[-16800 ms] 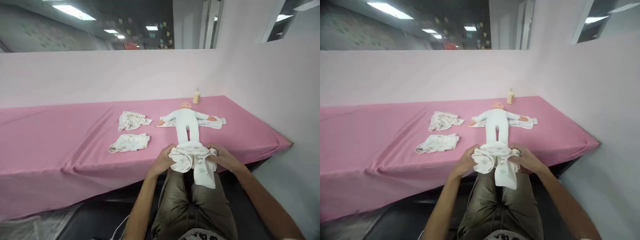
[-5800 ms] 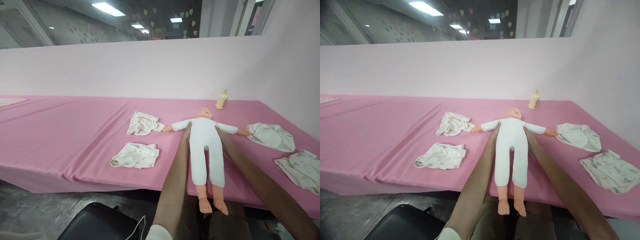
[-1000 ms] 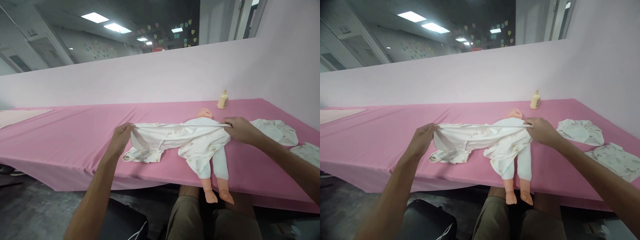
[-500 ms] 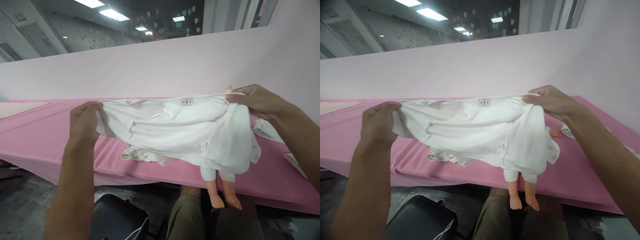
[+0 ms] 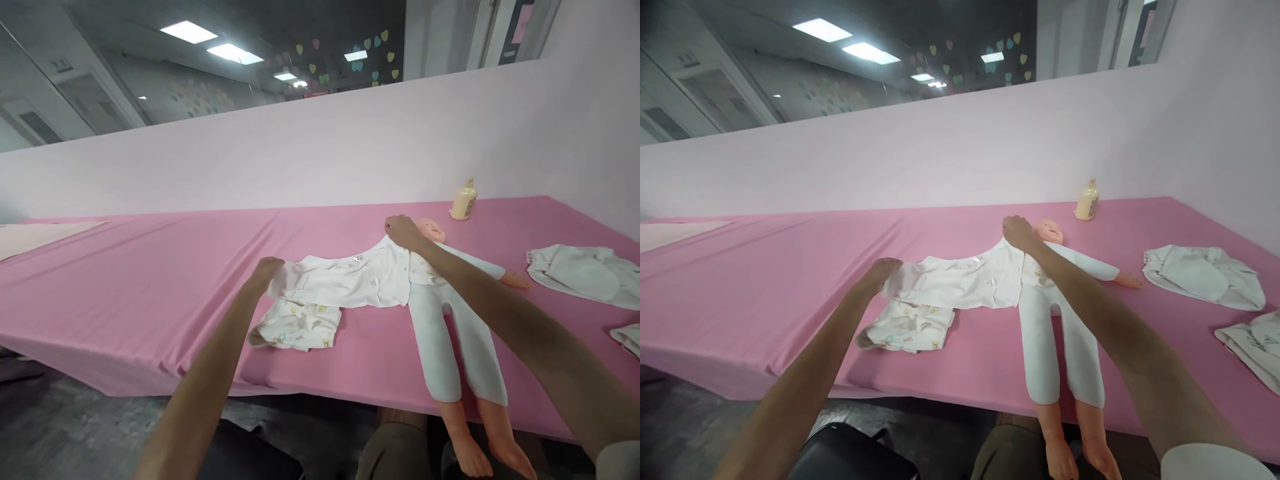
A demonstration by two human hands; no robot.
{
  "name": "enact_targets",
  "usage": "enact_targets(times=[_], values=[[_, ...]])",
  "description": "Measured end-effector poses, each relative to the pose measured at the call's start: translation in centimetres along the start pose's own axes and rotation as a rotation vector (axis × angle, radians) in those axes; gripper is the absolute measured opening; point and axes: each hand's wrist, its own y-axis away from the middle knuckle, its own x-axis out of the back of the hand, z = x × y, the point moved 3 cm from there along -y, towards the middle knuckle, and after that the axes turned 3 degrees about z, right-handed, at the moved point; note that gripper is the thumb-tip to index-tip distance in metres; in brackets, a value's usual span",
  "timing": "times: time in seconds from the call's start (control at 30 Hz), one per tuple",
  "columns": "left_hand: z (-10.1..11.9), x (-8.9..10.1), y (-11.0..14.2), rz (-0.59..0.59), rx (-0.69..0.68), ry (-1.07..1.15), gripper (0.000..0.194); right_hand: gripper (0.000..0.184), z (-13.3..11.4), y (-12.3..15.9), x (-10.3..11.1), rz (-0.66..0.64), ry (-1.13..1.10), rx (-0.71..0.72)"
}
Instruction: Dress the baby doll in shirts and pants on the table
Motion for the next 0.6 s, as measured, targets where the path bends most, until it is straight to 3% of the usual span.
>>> enact_targets(times=[0.03, 0.17, 0.23, 0.3, 0.4, 0.53, 0.6], values=[[-0.1, -0.5, -0.2, -0.041, -0.004, -0.042, 0.010, 0.022, 0.1, 0.1, -0.4, -0.009, -0.003, -0.006], [0.3, -2.3, -1.1, -0.183, -0.085, -0.214, 0.055, 0.028, 0.8, 0.9, -1.0, -0.075, -0.051, -0.045], [0.9, -3.5, -1.4, -0.304, -0.142, -0.325, 0.062, 0.032, 0.6, 1.3, -1.3, -0.153, -0.074, -0.018], [1.4, -4.7, -1.7, -0.372, -0.168, -0.437, 0.057, 0.024, 0.0, 1.6, -1.5, -0.209, -0.057, 0.030], [2.0, -5.8, -2.2, -0.368, -0.176, -0.570, 0.038, 0.011, -0.6, 1.3, -1.1, -0.207, -0.014, 0.064], [3.5, -5.9, -3.1, -0.295, -0.214, -0.641, 0.017, 0.020, -0.5, -0.8, 0.3, -0.086, 0.004, -0.015], [4.8, -5.5, -3.8, -0.215, -0.217, -0.635, 0.019, 0.025, -0.2, -2.1, 1.0, 0.011, 0.000, -0.125]])
